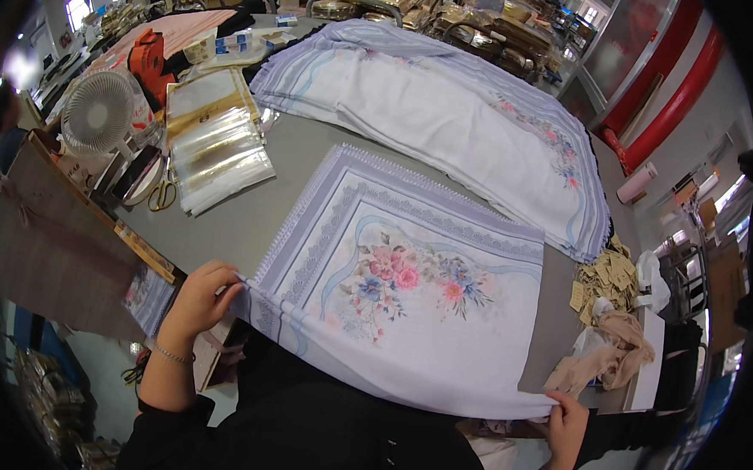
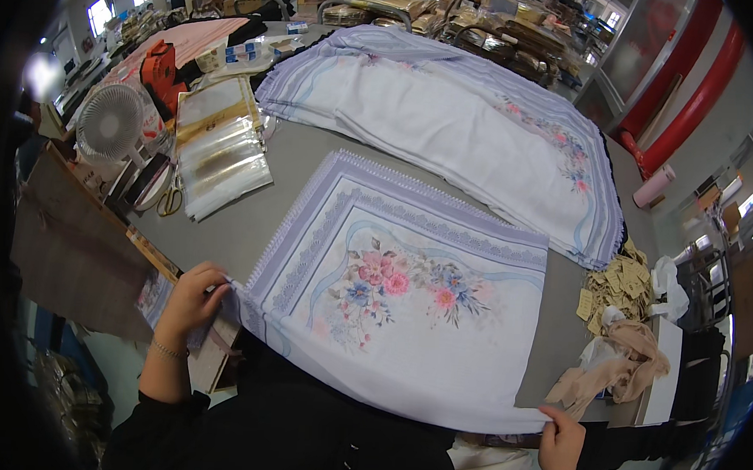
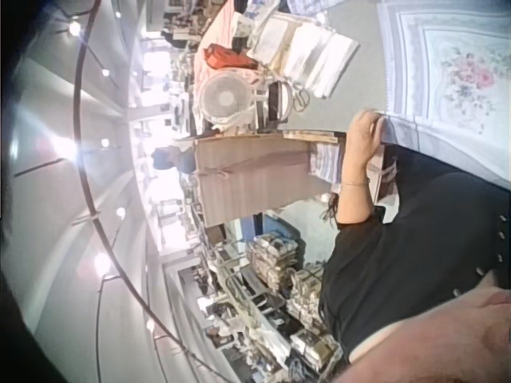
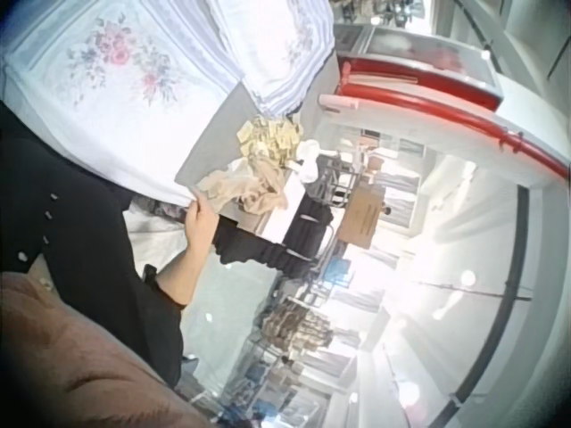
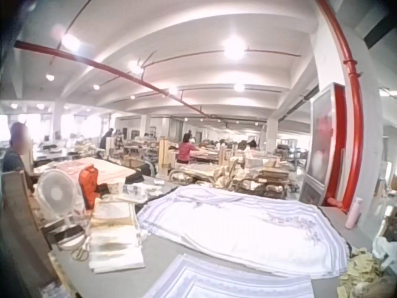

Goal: The person repeatedly folds floral-patterned tablecloths on a worktable and places them into clear plastic bags. The person then stacks the packaged items on the table. The process is repeated for multiple tablecloths.

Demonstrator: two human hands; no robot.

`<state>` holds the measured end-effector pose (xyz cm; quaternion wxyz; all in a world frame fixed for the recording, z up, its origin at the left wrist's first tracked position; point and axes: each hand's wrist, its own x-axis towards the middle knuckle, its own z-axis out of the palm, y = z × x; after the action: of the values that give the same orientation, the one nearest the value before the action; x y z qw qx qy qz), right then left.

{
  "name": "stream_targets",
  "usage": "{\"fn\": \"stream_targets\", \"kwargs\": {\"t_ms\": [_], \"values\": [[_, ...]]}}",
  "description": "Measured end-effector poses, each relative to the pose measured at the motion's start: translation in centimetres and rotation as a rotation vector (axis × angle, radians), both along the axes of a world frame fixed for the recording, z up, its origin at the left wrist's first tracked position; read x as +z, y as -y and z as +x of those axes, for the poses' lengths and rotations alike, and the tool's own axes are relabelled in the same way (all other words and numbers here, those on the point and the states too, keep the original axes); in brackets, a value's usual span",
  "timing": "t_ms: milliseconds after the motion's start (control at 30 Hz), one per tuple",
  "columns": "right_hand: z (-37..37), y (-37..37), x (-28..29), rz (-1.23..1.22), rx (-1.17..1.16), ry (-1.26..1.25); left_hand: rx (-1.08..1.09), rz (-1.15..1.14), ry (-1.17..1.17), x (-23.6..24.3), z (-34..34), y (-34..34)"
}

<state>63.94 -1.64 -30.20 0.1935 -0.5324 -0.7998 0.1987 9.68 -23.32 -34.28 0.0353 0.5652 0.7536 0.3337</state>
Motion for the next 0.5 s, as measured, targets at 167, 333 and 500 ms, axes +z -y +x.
{"fn": "stream_targets", "kwargs": {"t_ms": [167,333,500], "values": [[-1.4,-3.3,-3.1,-0.055,-0.16,0.067,-0.094,-0.123,-0.086,-1.3,-1.7,-4.1],[-2.5,-6.0,-6.1,-0.018,-0.089,0.178,-0.182,-0.252,-0.027,-3.9,-3.4,-6.7],[-2.6,-6.6,-6.8,-0.158,-0.137,0.216,-0.219,-0.21,0.04,-5.1,-4.0,-6.8]]}}
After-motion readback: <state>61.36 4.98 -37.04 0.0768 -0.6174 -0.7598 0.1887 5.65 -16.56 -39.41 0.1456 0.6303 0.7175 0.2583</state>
